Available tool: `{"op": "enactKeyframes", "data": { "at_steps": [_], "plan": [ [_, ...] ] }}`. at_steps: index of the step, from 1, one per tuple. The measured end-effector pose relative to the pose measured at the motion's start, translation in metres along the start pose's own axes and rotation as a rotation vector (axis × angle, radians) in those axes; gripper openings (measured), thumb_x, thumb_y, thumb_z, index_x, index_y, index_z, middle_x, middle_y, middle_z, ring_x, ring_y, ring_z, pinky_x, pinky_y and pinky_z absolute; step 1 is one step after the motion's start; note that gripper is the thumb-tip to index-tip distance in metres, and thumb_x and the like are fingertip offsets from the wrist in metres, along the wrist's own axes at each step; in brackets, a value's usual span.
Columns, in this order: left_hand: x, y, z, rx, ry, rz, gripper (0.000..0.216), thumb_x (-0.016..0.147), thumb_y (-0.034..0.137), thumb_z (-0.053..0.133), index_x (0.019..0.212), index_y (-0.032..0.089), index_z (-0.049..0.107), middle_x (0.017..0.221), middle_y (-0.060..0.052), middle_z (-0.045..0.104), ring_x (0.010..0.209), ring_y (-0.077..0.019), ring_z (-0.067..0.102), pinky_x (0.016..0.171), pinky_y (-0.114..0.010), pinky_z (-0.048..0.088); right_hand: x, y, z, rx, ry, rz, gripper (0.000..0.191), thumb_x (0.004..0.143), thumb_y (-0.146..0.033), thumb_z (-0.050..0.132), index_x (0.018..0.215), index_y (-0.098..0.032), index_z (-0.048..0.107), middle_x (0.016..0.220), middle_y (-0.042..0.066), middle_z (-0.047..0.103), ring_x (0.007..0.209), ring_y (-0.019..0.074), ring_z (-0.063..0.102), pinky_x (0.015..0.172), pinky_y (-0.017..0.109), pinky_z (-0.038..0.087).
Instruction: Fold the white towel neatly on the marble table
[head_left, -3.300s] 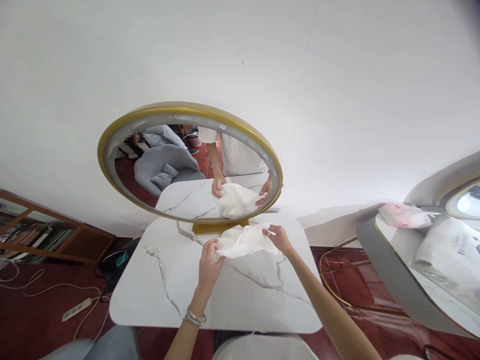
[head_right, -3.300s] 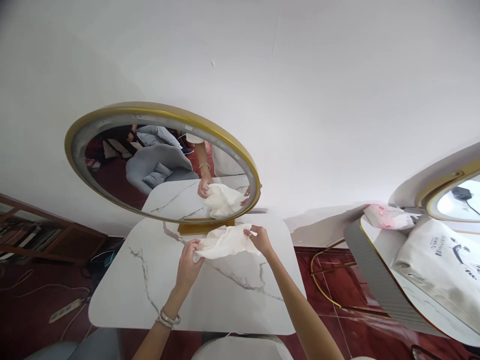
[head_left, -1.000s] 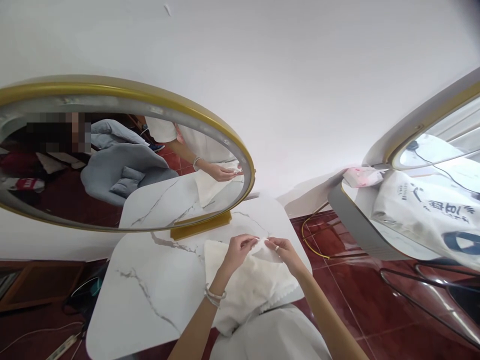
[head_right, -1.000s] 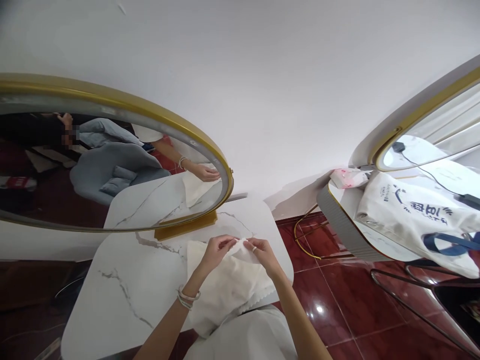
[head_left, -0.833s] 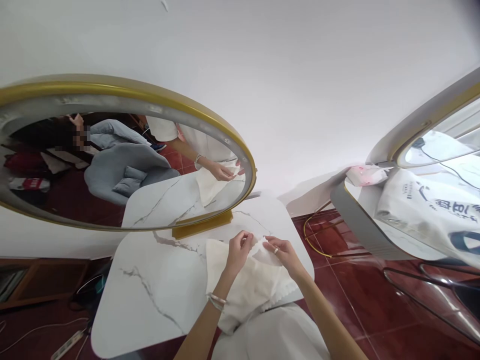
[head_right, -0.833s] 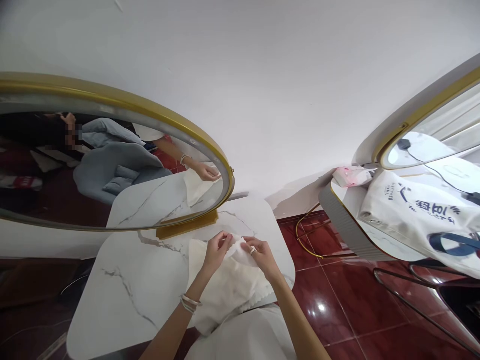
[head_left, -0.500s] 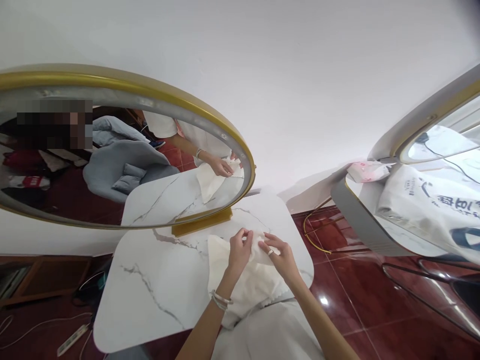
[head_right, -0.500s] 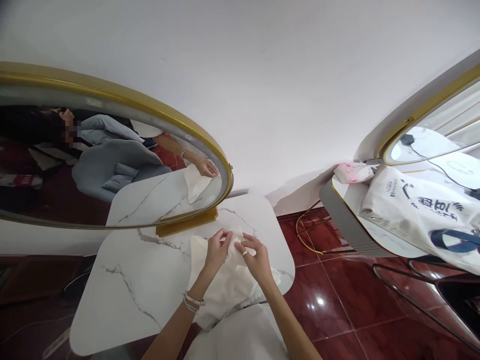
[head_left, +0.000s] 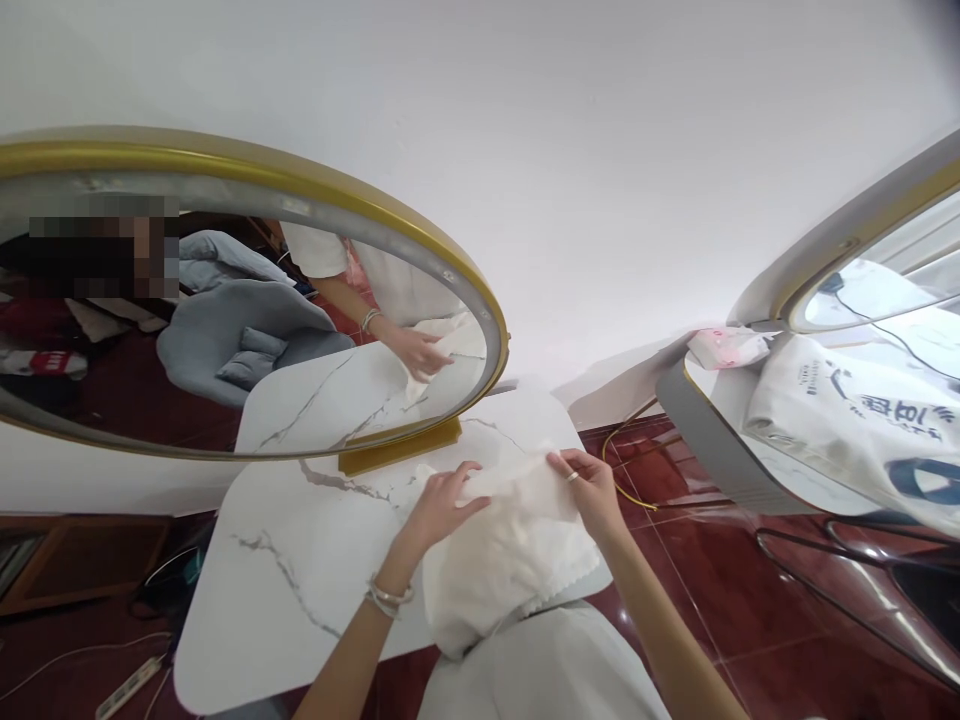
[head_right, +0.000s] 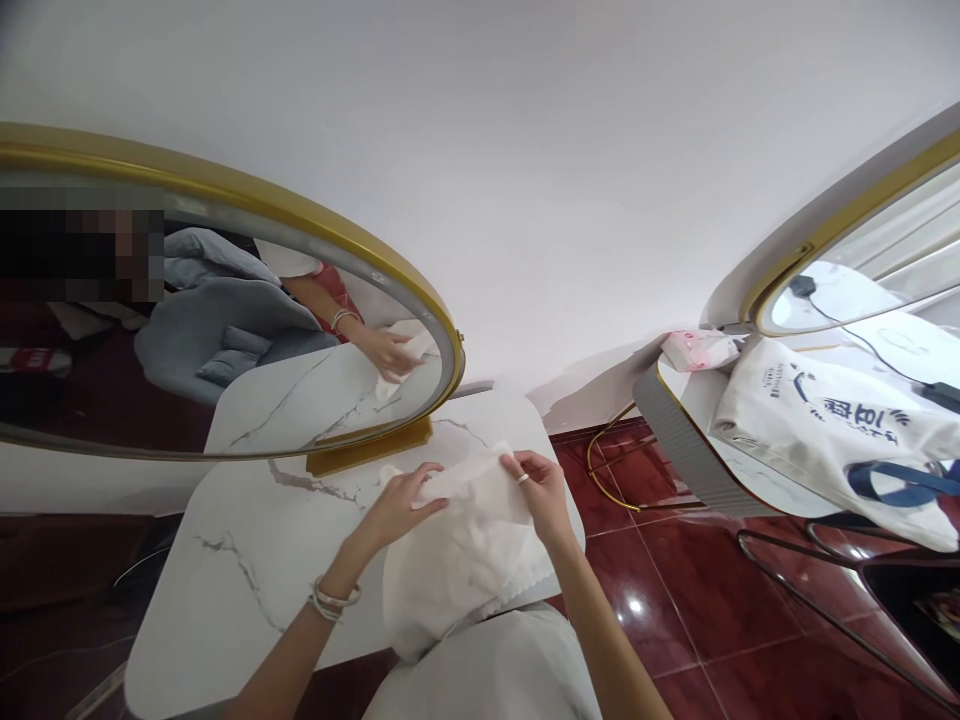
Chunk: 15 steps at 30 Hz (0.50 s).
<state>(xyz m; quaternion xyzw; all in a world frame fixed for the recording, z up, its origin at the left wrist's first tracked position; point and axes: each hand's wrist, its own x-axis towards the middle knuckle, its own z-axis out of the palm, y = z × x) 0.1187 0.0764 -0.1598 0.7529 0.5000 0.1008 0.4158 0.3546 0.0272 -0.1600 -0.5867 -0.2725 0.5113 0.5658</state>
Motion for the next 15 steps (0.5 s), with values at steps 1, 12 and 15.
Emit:
{"op": "enactKeyframes", "data": {
  "at_steps": [1, 12, 15],
  "plan": [
    [-0.003, -0.010, -0.009, 0.067, 0.007, -0.010, 0.036, 0.077, 0.047, 0.063, 0.107, 0.027, 0.061, 0.098, -0.005, 0.070, 0.100, -0.0260, 0.063, 0.088, -0.034, 0.046, 0.002, -0.004, -0.007, -0.014, 0.018, -0.035, 0.037, 0.061, -0.054, 0.079, 0.070, -0.019, 0.069, 0.071, 0.004, 0.068, 0.064, 0.0172, 0.057, 0.057, 0.027, 0.042],
    [-0.027, -0.041, -0.053, 0.020, 0.339, 0.028, 0.027, 0.088, 0.047, 0.046, 0.085, 0.022, 0.058, 0.086, 0.000, 0.067, 0.072, -0.0134, 0.059, 0.062, -0.021, 0.049, 0.043, -0.066, -0.020, -0.225, -0.033, -0.407, 0.032, 0.068, -0.048, 0.075, 0.079, -0.020, 0.065, 0.072, 0.001, 0.066, 0.071, 0.0163, 0.060, 0.065, 0.029, 0.047],
    [-0.029, -0.030, -0.068, 0.049, 0.339, 0.038, 0.032, 0.083, 0.052, 0.055, 0.075, 0.021, 0.058, 0.073, 0.001, 0.065, 0.066, -0.0127, 0.059, 0.067, -0.023, 0.051, 0.049, -0.082, -0.016, -0.239, -0.042, -0.498, 0.026, 0.069, -0.043, 0.075, 0.078, -0.020, 0.066, 0.075, 0.002, 0.068, 0.075, 0.0174, 0.062, 0.068, 0.031, 0.049]
  ]
}}
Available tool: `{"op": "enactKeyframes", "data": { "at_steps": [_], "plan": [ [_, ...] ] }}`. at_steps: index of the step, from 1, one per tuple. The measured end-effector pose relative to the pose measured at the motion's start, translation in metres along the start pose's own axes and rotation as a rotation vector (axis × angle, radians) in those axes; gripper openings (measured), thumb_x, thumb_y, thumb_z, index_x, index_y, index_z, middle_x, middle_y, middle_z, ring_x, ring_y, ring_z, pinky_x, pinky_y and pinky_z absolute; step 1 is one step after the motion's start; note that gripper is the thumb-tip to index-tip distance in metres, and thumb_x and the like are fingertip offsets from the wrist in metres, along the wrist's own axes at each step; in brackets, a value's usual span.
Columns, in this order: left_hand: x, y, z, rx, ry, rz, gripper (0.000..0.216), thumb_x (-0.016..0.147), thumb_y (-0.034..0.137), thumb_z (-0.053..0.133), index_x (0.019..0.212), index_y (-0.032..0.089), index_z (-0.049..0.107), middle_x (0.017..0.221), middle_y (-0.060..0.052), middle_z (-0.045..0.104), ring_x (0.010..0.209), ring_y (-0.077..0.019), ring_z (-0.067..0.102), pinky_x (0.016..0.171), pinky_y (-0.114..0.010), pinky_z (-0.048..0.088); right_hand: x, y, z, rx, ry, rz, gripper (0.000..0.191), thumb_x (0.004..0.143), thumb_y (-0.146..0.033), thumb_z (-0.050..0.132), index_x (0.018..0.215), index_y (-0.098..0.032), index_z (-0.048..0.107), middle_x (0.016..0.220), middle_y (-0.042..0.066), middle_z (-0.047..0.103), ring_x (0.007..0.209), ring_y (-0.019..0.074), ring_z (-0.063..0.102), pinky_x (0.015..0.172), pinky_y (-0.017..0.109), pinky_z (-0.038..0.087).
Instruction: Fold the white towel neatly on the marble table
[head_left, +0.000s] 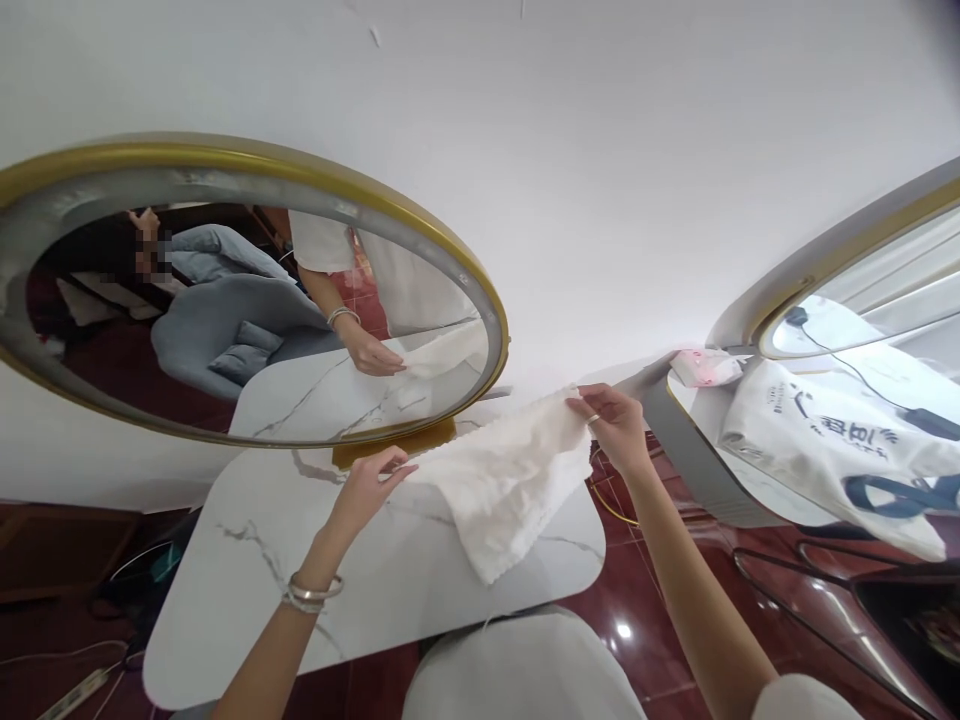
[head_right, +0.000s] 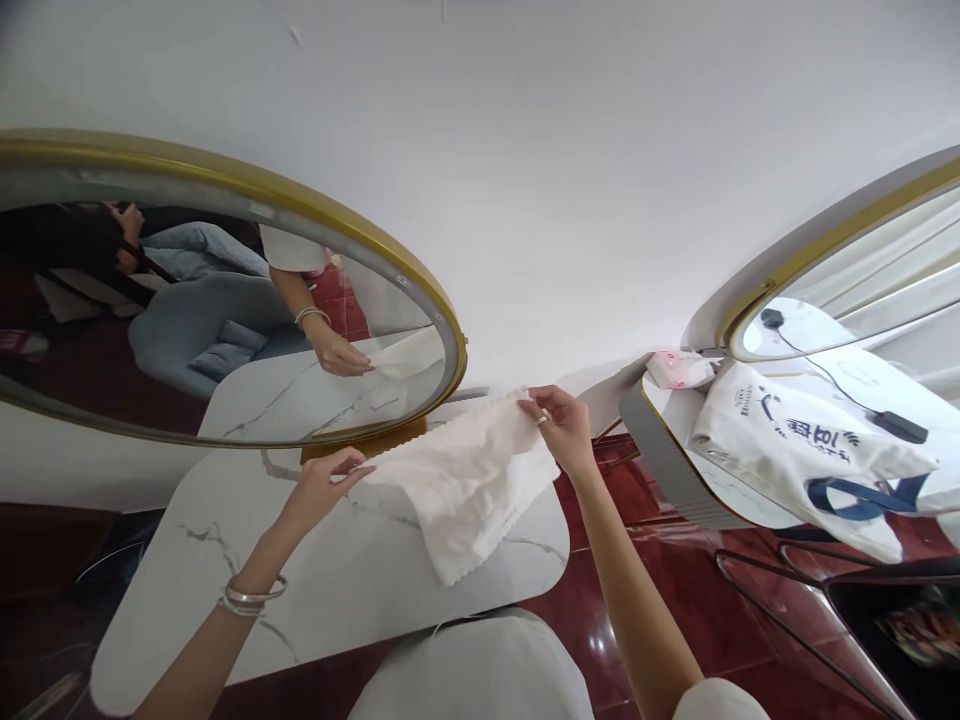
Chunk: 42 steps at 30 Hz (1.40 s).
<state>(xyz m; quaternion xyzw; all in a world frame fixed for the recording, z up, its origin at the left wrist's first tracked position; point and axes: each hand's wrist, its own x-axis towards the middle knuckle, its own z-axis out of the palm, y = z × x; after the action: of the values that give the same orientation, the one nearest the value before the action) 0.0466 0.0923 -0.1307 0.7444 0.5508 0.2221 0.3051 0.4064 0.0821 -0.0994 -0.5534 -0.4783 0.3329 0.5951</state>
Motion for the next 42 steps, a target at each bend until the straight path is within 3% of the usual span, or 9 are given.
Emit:
{"op": "enactKeyframes", "data": {
  "at_steps": [4, 11, 17, 24, 27, 32, 36, 38, 42],
  "plan": [
    [0.000, 0.016, -0.022, -0.075, 0.039, 0.001, 0.034, 0.076, 0.054, 0.064, 0.070, 0.021, 0.061, 0.072, 0.000, 0.069, 0.066, -0.0144, 0.064, 0.069, -0.026, 0.055, 0.007, -0.016, -0.008, -0.036, 0.019, -0.092, 0.022, 0.068, -0.039, 0.076, 0.078, -0.021, 0.067, 0.079, 0.003, 0.068, 0.080, 0.0185, 0.063, 0.077, 0.036, 0.051],
    [-0.022, 0.048, -0.066, -0.244, 0.340, 0.068, 0.031, 0.066, 0.052, 0.074, 0.065, 0.022, 0.063, 0.078, -0.004, 0.073, 0.078, -0.0224, 0.070, 0.066, -0.030, 0.060, -0.023, -0.061, -0.033, -0.091, 0.129, -0.301, 0.011, 0.070, -0.031, 0.077, 0.073, -0.023, 0.070, 0.076, 0.002, 0.068, 0.078, 0.0167, 0.062, 0.071, 0.033, 0.052],
    [-0.037, 0.066, -0.078, 0.168, 0.171, 0.173, 0.028, 0.076, 0.054, 0.062, 0.072, 0.028, 0.072, 0.079, -0.001, 0.074, 0.073, -0.0219, 0.070, 0.062, -0.028, 0.058, -0.044, -0.060, -0.036, 0.007, 0.075, -0.088, 0.017, 0.072, -0.034, 0.077, 0.074, -0.019, 0.070, 0.076, 0.003, 0.069, 0.043, 0.0084, 0.053, 0.039, 0.024, 0.044],
    [-0.095, 0.100, -0.115, -0.016, -0.117, 0.154, 0.014, 0.071, 0.044, 0.071, 0.061, 0.034, 0.069, 0.064, 0.004, 0.071, 0.055, -0.0181, 0.066, 0.048, -0.024, 0.055, -0.106, -0.102, -0.065, 0.089, 0.065, -0.096, 0.016, 0.073, -0.028, 0.077, 0.084, -0.023, 0.066, 0.074, 0.003, 0.066, 0.043, 0.0119, 0.056, 0.035, 0.025, 0.046],
    [-0.097, 0.107, -0.120, -0.004, -0.041, 0.120, 0.017, 0.070, 0.046, 0.070, 0.065, 0.031, 0.067, 0.065, 0.003, 0.069, 0.054, -0.0162, 0.062, 0.048, -0.024, 0.053, -0.107, -0.106, -0.070, 0.123, 0.106, -0.049, 0.035, 0.070, -0.026, 0.079, 0.100, -0.027, 0.062, 0.074, 0.002, 0.067, 0.048, 0.0145, 0.059, 0.039, 0.026, 0.050],
    [-0.035, 0.083, -0.065, 0.230, 0.354, 0.114, 0.025, 0.084, 0.047, 0.054, 0.077, 0.025, 0.064, 0.074, 0.000, 0.066, 0.067, -0.0159, 0.060, 0.068, -0.027, 0.053, -0.050, -0.041, -0.027, 0.178, 0.122, -0.035, 0.030, 0.072, -0.031, 0.077, 0.096, -0.024, 0.061, 0.084, 0.002, 0.068, 0.065, 0.0173, 0.068, 0.066, 0.034, 0.059],
    [0.000, 0.031, 0.025, 0.233, 0.559, 0.121, 0.028, 0.093, 0.034, 0.039, 0.095, 0.020, 0.064, 0.100, -0.009, 0.067, 0.097, -0.0212, 0.062, 0.093, -0.037, 0.049, -0.036, 0.038, 0.019, -0.038, -0.021, -0.144, 0.052, 0.081, -0.039, 0.066, 0.129, -0.028, 0.048, 0.134, 0.011, 0.052, 0.127, 0.0273, 0.049, 0.103, 0.047, 0.043],
    [0.000, 0.005, 0.072, 0.222, 0.500, 0.091, 0.030, 0.094, 0.031, 0.038, 0.106, 0.021, 0.063, 0.120, -0.011, 0.061, 0.114, -0.0224, 0.056, 0.100, -0.039, 0.046, -0.048, 0.077, 0.035, -0.282, -0.122, -0.179, 0.059, 0.085, -0.041, 0.060, 0.139, -0.028, 0.039, 0.148, 0.012, 0.036, 0.140, 0.0288, 0.028, 0.111, 0.052, 0.032],
    [0.000, -0.028, 0.144, 0.228, 0.251, 0.082, 0.038, 0.096, 0.029, 0.033, 0.126, 0.020, 0.055, 0.141, -0.011, 0.048, 0.133, -0.0240, 0.042, 0.108, -0.044, 0.040, -0.072, 0.143, 0.061, -0.582, -0.401, -0.212, 0.054, 0.092, -0.041, 0.048, 0.143, -0.030, 0.036, 0.154, 0.009, 0.028, 0.143, 0.0293, 0.022, 0.113, 0.055, 0.024]
  ]
}}
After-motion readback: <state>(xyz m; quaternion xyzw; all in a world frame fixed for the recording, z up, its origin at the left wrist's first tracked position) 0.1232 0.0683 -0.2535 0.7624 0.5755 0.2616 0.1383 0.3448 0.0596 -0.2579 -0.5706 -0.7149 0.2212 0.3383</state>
